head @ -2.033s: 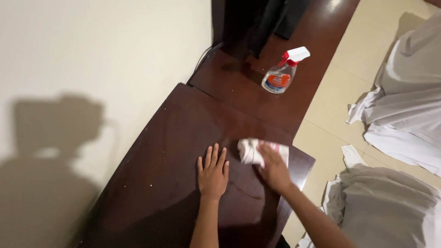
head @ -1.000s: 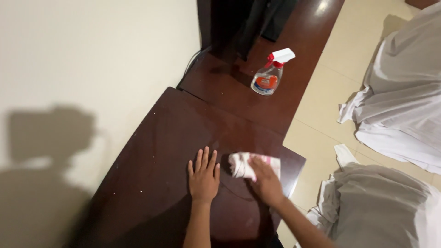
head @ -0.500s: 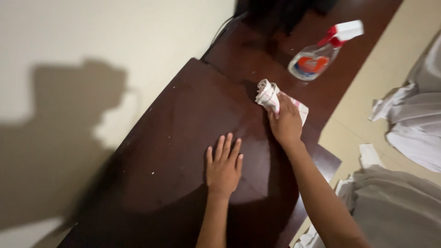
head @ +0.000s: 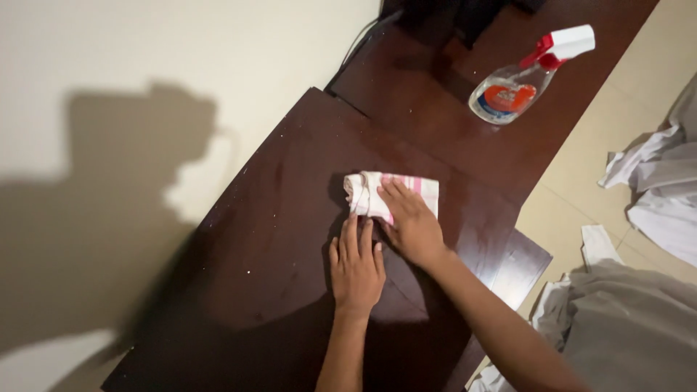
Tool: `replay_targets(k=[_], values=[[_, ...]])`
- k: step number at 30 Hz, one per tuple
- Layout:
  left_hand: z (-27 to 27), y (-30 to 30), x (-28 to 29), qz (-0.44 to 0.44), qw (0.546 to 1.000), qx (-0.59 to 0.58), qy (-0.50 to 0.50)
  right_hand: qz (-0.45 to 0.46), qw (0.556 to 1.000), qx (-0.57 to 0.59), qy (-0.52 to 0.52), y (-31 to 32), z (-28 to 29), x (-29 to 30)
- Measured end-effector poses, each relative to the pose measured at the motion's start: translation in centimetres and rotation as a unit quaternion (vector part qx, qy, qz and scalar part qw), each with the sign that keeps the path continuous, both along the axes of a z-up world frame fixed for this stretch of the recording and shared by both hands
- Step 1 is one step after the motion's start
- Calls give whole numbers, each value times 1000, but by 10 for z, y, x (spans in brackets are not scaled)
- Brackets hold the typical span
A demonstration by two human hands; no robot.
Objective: The person cleans a dark wooden TV stand using a spray bottle and a striped cloth. They wipe the surface thoroughly, moving the spray bottle aside to reach different areas. Later, they pick up a wooden tray and a tissue box from a nearby bed and place them on the cleaned stand.
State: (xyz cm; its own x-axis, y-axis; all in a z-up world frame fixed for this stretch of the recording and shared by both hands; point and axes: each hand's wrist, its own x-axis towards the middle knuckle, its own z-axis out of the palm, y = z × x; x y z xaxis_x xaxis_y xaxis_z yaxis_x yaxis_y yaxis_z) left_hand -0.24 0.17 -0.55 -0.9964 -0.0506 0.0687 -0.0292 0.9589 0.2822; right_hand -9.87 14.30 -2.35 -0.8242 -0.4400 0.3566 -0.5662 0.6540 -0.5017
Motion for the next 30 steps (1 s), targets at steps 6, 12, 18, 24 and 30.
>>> replay_targets(k=[6, 12, 18, 24, 30], values=[[-6, -1, 2, 7, 999, -12, 41, -27, 1000, -13, 8, -20, 4, -64], [-14, -1, 5, 13, 997, -37, 66, 5, 1000, -9, 6, -5, 5, -39], [-30, -8, 8, -1, 992, -62, 110, 105, 994, 20, -1, 23, 1, 29], [-16, -5, 12, -23, 992, -10, 125, 144, 975, 143, -90, 49, 20, 59], [-8, -3, 1, 8, 999, -32, 28, 131, 957, 220, -135, 45, 19, 49]])
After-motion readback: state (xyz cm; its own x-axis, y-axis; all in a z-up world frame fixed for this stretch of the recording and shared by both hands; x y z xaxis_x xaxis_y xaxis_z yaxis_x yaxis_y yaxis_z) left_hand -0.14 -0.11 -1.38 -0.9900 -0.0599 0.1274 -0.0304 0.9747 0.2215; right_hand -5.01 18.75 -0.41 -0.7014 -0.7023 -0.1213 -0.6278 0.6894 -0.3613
